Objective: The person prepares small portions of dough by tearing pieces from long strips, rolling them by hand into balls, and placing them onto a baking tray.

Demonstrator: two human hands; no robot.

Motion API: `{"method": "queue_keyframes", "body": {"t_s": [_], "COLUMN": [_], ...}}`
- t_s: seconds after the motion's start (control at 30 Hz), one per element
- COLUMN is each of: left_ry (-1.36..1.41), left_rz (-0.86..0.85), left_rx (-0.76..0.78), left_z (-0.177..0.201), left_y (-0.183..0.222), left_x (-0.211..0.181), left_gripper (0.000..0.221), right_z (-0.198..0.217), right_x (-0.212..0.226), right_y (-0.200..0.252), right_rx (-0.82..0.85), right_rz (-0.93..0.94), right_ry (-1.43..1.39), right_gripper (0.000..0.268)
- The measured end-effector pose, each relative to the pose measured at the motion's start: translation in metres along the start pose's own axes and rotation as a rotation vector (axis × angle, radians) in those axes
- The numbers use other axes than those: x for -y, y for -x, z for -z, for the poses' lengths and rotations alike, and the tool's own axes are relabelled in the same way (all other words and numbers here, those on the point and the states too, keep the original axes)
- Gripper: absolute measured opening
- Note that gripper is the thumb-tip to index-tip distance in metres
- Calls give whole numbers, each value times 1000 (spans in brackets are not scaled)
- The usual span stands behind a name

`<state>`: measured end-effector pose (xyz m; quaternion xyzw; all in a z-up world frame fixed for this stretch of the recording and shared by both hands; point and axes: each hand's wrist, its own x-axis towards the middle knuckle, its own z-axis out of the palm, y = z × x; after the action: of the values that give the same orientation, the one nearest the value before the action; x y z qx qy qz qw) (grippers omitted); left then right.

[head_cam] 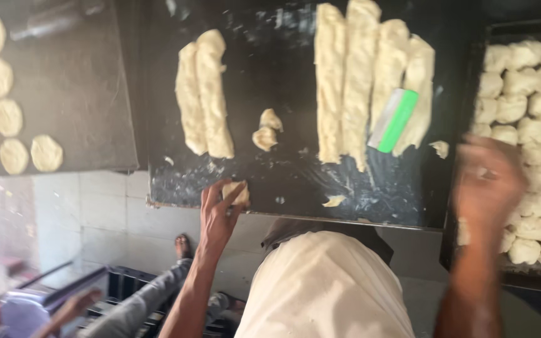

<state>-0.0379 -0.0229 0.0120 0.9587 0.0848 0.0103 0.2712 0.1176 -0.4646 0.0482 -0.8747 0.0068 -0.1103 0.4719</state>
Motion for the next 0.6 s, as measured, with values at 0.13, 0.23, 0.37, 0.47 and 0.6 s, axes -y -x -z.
{"method": "queue_keyframes", "body": {"t_s": [0.13, 0.23, 0.37, 0.47, 0.6], "left_ry": [-26, 589, 1466, 1768, 1654], "left_rz": [16, 651, 481, 417, 535], "left_rx": [-293, -178, 12, 231, 361], "left_z": [-3, 25, 41, 25, -3], "left_y": [-14, -28, -15, -12, -13], "left_x": [32, 60, 78, 81, 73], "left_gripper": [24, 31, 53, 57, 55], "right_z": [-150, -249, -289, -243, -145], "right_x": [93, 131, 127, 112, 107], "right_y": [17, 27, 39, 56, 65], "right_rx": [578, 512, 472, 575, 619], "right_rz": [246, 745, 715, 591, 82], "right_ry": [-56, 279, 311, 282, 299], "right_gripper": [34, 26, 19, 18, 21]}}
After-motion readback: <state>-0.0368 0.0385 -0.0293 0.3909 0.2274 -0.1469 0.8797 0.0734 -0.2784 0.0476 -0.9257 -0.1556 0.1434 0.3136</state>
